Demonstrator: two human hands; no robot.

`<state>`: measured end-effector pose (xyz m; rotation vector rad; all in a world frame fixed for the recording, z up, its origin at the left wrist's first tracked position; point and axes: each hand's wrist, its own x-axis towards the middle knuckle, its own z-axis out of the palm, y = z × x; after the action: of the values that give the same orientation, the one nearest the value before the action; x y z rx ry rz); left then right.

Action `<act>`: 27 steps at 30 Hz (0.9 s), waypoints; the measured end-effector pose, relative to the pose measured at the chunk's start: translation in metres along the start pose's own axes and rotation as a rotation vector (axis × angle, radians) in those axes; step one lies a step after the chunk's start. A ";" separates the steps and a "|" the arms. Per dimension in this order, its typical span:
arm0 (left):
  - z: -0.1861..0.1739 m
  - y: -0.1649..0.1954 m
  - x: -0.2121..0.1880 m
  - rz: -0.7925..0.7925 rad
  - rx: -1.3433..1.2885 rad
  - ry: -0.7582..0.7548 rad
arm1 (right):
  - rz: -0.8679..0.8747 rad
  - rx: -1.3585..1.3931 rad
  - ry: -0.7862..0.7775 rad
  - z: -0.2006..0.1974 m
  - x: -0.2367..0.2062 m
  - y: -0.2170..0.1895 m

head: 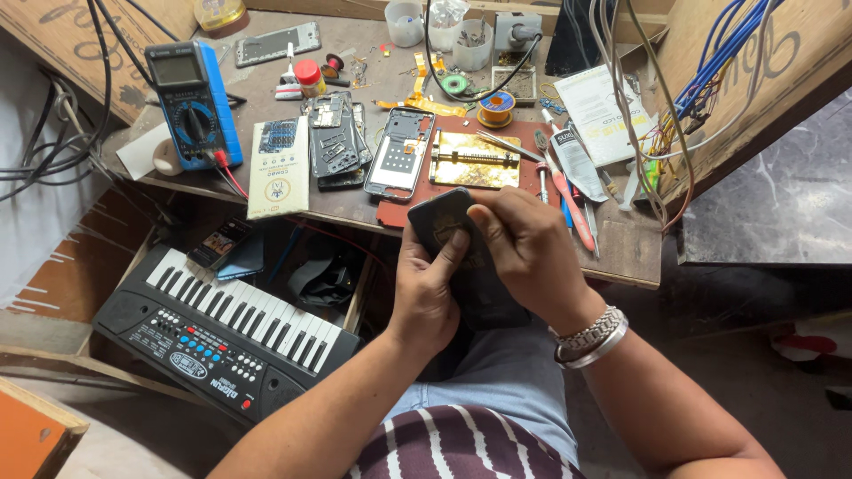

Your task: The person repairs a disassembled smartphone at a cluttered workbench. They use a screwdriver to work on the phone's internal components, then align and press the back cover onto the phone body, press along its edges, and finally hold and operate the reassembled phone.

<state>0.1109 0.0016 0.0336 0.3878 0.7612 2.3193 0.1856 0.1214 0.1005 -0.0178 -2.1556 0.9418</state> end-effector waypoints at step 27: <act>-0.012 0.013 0.024 0.195 0.019 0.180 | 0.069 -0.089 -0.117 -0.001 -0.036 0.004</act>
<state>0.0813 0.0043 0.0340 0.2741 0.8657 2.5575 0.2107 0.1138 0.0751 -0.0841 -2.3167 0.9047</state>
